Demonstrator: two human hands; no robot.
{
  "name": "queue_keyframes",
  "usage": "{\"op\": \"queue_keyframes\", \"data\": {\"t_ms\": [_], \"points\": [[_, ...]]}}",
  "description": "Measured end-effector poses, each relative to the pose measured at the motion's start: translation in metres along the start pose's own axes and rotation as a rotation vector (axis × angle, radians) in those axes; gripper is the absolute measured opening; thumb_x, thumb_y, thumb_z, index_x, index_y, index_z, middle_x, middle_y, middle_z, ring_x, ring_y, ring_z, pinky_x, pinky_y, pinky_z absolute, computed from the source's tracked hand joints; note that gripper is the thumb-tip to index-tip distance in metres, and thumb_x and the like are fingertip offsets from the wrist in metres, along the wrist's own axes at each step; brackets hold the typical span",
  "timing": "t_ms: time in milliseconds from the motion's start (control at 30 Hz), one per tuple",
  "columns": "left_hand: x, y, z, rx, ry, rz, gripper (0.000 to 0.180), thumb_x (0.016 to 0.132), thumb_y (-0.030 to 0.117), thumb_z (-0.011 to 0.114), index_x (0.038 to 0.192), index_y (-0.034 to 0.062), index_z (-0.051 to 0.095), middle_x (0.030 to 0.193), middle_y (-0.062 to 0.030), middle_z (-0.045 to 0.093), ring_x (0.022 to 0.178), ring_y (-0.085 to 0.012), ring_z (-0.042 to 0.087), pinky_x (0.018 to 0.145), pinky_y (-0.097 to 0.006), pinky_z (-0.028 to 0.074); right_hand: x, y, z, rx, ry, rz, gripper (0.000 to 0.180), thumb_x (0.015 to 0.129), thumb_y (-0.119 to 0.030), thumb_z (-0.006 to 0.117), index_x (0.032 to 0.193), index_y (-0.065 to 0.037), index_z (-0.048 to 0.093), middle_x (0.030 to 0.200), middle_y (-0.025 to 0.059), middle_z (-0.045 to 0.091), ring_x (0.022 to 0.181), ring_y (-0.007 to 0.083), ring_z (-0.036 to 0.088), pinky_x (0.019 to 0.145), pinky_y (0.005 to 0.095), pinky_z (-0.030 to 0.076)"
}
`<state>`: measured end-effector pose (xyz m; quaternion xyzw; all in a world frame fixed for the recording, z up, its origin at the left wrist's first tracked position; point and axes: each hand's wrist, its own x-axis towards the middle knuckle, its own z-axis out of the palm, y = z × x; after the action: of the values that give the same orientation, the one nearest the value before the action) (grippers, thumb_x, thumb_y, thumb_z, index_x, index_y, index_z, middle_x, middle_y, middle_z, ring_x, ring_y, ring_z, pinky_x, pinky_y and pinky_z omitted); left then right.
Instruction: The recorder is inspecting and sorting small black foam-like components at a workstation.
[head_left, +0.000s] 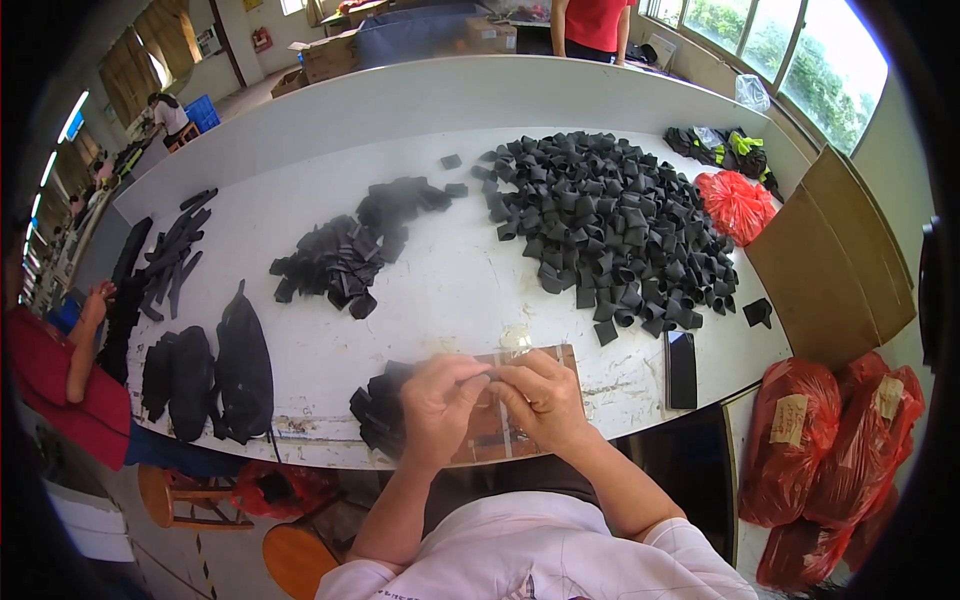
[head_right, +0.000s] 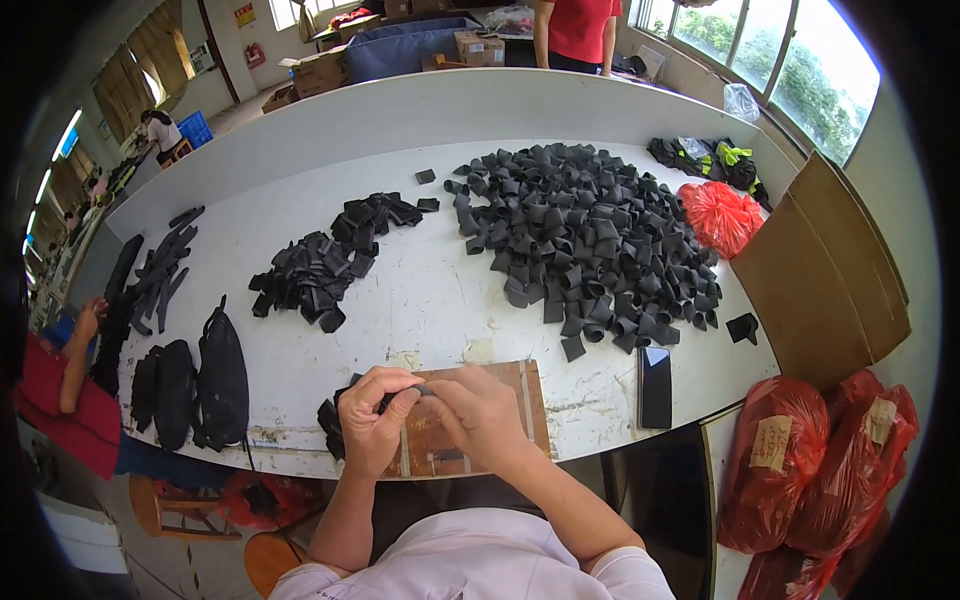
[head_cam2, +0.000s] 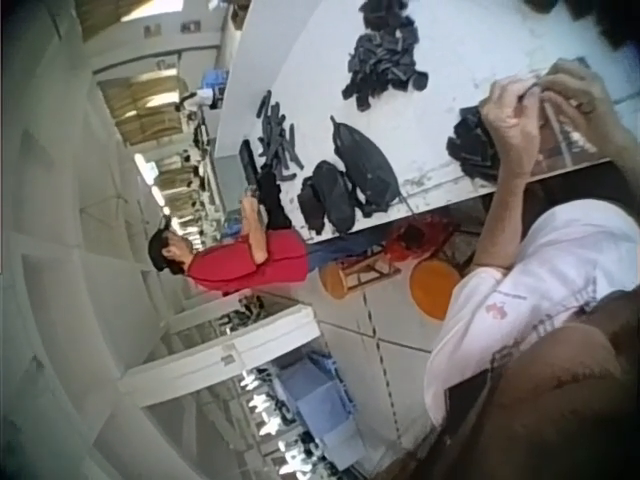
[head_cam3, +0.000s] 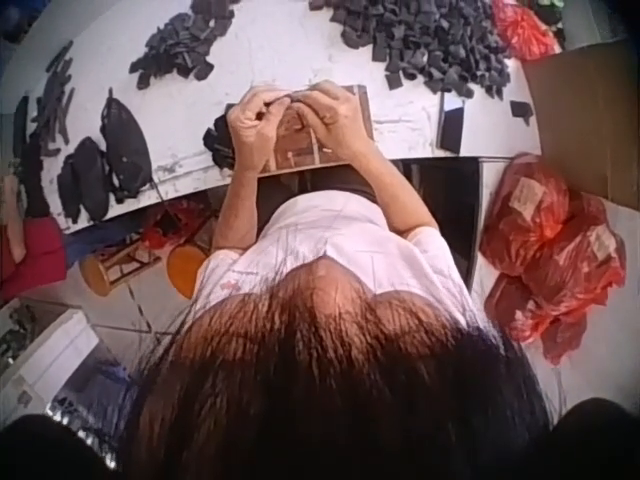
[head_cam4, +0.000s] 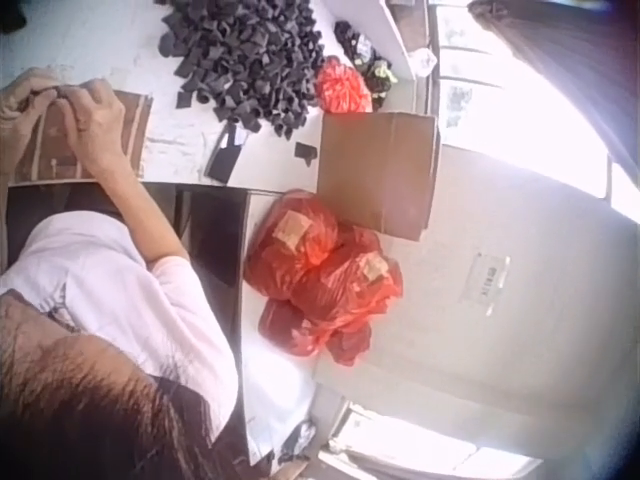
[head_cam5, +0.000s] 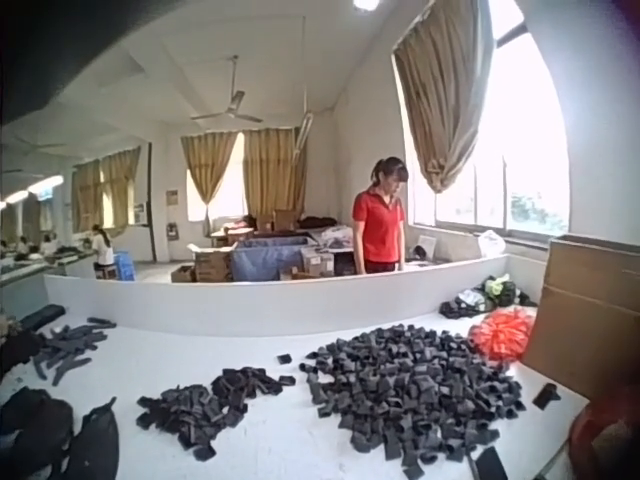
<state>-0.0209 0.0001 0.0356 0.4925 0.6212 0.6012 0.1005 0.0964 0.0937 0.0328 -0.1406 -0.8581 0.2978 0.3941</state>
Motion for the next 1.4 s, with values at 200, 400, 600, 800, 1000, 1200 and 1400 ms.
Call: {"op": "queue_keyframes", "data": {"t_ms": [200,400,600,800,1000,1200,1400], "points": [[0.004,-0.004,-0.003,-0.028,-0.027,-0.023,0.008,0.073,0.001,0.061,0.081,-0.0005,0.063,0.077,-0.0104,0.062,0.069,-0.0205,0.06,0.064,-0.027,0.046,-0.011,0.008,0.023,0.073,0.118,0.011,0.009,0.07,-0.001,0.063,0.078,-0.001,0.061,0.062,0.0093,0.05,0.053,0.0228,0.049,0.047,0.0311,0.038],[-0.007,-0.009,0.003,-0.043,0.013,0.008,0.004,0.076,-0.001,0.06,0.08,-0.0018,0.06,0.077,-0.0093,0.061,0.069,-0.014,0.058,0.063,-0.024,0.046,-0.018,0.016,0.038,0.073,0.25,-0.066,0.01,0.072,-0.005,0.063,0.08,-0.002,0.058,0.059,0.0079,0.047,0.049,0.0227,0.047,0.044,0.0325,0.037],[-0.02,-0.012,0.008,-0.088,-0.013,-0.232,0.006,0.081,0.005,0.058,0.085,0.001,0.059,0.06,-0.0076,0.06,0.054,-0.0106,0.058,0.05,-0.023,0.045,-0.021,0.018,0.04,0.069,0.277,-0.087,0.009,0.072,-0.005,0.063,0.079,-0.002,0.059,0.059,0.0074,0.047,0.048,0.0215,0.045,0.043,0.0317,0.035],[-0.025,-0.024,0.012,0.075,0.069,-0.094,0.009,0.082,0.009,0.058,0.081,0.0011,0.056,0.057,-0.0105,0.058,0.048,-0.0169,0.057,0.045,-0.026,0.043,-0.019,0.014,0.034,0.029,0.183,-0.084,0.008,0.073,-0.004,0.061,0.08,-0.002,0.06,0.058,0.0081,0.047,0.049,0.0223,0.047,0.044,0.0321,0.037],[-0.025,-0.029,-0.001,0.145,0.017,-0.128,0.004,0.08,0.005,0.055,0.079,0.0008,0.055,0.059,-0.0103,0.058,0.049,-0.0188,0.057,0.047,-0.025,0.043,0.004,0.006,0.01,-0.017,0.049,-0.101,0.008,0.071,0.0,0.058,0.066,-0.001,0.052,0.056,0.0088,0.043,0.046,0.0233,0.041,0.042,0.0328,0.032],[-0.028,-0.111,-0.061,0.504,0.282,-0.376,0.019,0.076,0.005,0.056,0.095,0.0017,0.056,0.076,-0.0134,0.059,0.066,-0.0262,0.057,0.061,-0.034,0.045,0.027,0.065,-0.013,0.365,0.395,0.604,0.039,0.09,-0.036,0.044,0.081,0.001,0.055,0.057,0.0026,0.05,0.047,0.006,0.04,0.044,0.0199,0.031],[-0.012,-0.17,-0.069,0.758,0.032,-0.445,0.038,0.075,0.017,0.062,0.109,0.003,0.052,0.09,-0.0181,0.057,0.085,-0.0329,0.055,0.076,-0.039,0.043,-0.064,0.082,0.016,0.361,0.165,0.84,0.048,0.091,-0.04,0.042,0.092,0.005,0.057,0.058,0.0026,0.053,0.047,0.0065,0.045,0.043,0.0197,0.034]]}}
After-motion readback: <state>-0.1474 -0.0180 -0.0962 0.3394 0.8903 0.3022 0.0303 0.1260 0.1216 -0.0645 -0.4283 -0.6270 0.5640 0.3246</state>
